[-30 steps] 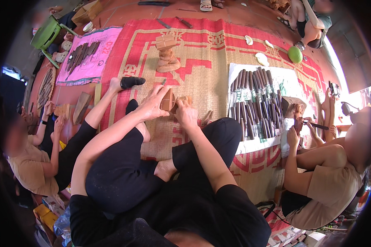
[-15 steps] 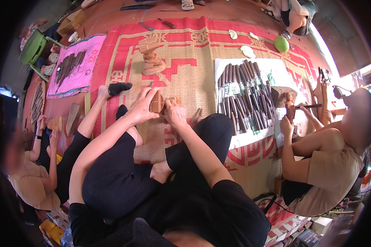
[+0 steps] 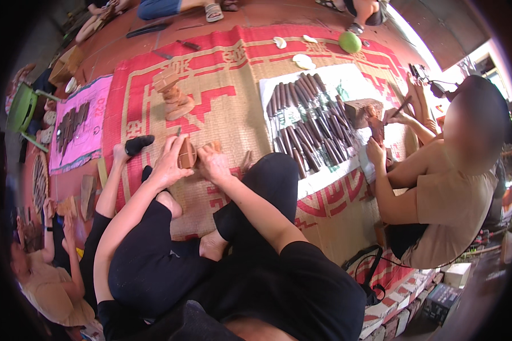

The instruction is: The person sits on a mat and carves a small wooden block using a knife. They rotate the block frequently to shape different sides and occasionally wipe the surface with a cloth. Other people in the background are also carving similar wooden items.

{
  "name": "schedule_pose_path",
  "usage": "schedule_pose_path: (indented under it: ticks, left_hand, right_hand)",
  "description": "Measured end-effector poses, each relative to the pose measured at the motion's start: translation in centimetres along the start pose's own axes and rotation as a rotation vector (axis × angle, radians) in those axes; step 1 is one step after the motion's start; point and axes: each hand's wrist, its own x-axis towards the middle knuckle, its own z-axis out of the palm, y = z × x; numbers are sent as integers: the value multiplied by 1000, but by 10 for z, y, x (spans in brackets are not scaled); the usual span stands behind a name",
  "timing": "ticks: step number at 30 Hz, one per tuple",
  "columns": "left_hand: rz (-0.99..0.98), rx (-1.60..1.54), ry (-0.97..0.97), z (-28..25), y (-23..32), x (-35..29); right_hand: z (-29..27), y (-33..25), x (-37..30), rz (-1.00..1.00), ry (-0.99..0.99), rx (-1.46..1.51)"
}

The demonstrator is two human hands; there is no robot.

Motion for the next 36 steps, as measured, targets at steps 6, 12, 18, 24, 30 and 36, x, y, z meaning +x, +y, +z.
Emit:
schedule_pose_path:
  ticks: [6, 12, 18, 24, 30, 36]
  left_hand:
    - [18, 29, 5, -1, 1, 1]
    - [-44, -7, -34, 0, 3, 1]
    - [-9, 26, -22, 2, -3, 0]
    - [-2, 28, -19, 3, -3, 2]
    - [1, 47, -31, 1, 2, 3]
    - [27, 51, -7, 2, 1, 2]
  right_hand:
    - [-7, 1, 0, 17, -1, -35]
    - [-4, -4, -2, 12, -1, 13]
    - [-1, 7, -1, 82, -40, -14]
    - [-4, -6, 1, 9, 21, 34]
    - [-14, -13, 4, 248, 54, 487]
    - [-23, -14, 2, 298, 27, 638]
